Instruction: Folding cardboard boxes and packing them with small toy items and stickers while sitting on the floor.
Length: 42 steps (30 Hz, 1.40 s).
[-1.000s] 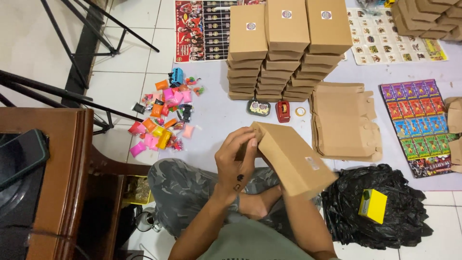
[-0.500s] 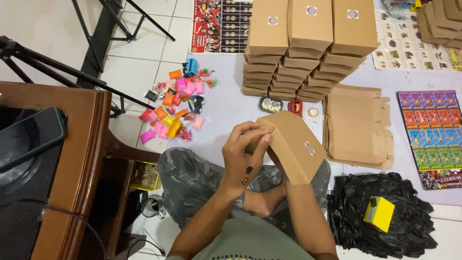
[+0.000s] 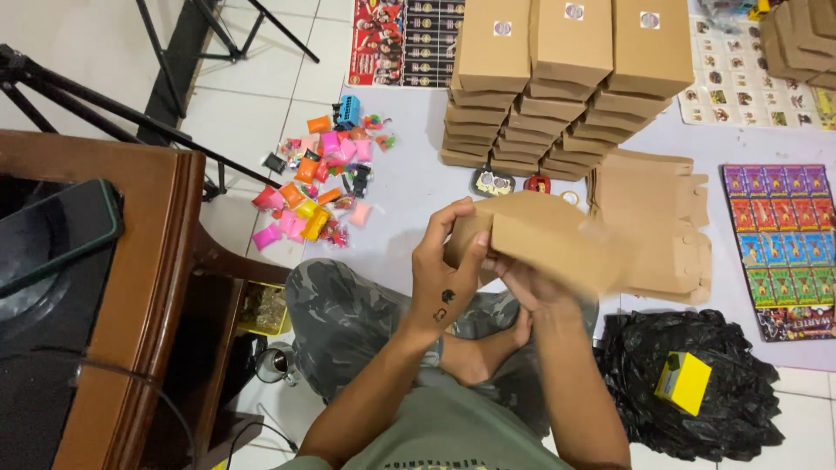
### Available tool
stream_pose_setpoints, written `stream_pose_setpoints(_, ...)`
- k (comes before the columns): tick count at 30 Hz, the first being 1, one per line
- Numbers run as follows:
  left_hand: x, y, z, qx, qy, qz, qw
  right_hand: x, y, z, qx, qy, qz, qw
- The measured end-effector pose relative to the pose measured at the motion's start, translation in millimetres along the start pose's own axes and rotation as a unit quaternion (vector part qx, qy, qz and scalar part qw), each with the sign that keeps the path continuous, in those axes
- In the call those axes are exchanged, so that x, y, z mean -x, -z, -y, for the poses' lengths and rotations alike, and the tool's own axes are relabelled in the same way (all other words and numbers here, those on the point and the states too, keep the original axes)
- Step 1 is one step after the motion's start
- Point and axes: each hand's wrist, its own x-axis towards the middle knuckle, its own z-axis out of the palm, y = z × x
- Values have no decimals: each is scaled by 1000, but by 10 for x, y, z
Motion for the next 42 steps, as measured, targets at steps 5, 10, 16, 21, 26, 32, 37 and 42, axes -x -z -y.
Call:
stream_pose_setpoints(5,15,-4,58,-18,1,-14,1000,34,80,49,1,-28,-31,999)
stream_pose_setpoints(10,-33,-12,15,-91,-42,-47,994,60,-306,145,247,-64,-217,942)
stream_pose_setpoints(16,-18,-82,56,-167,-76,-71,980,-17,-444,154,483,3,-267,834)
stream_pose_setpoints(21,64,-105,212,-155,-84,-26,984,-39,-420,100,428,23,-308,850)
stream_pose_setpoints(26,133,-144,218,-143,-76,-7,987,-78,-594,162,404,37,-312,859)
stream_pose_setpoints(32,104,-136,-50,-139,76,71,985,-55,-509,191,424,22,-286,859)
stream_pose_setpoints(37,151,-145,20,-97,157,114,976,-85,-594,320,480,-16,-220,849)
stream_pose_setpoints(42,135,-129,354,28,254,117,960,-199,-766,394,683,-128,-166,700)
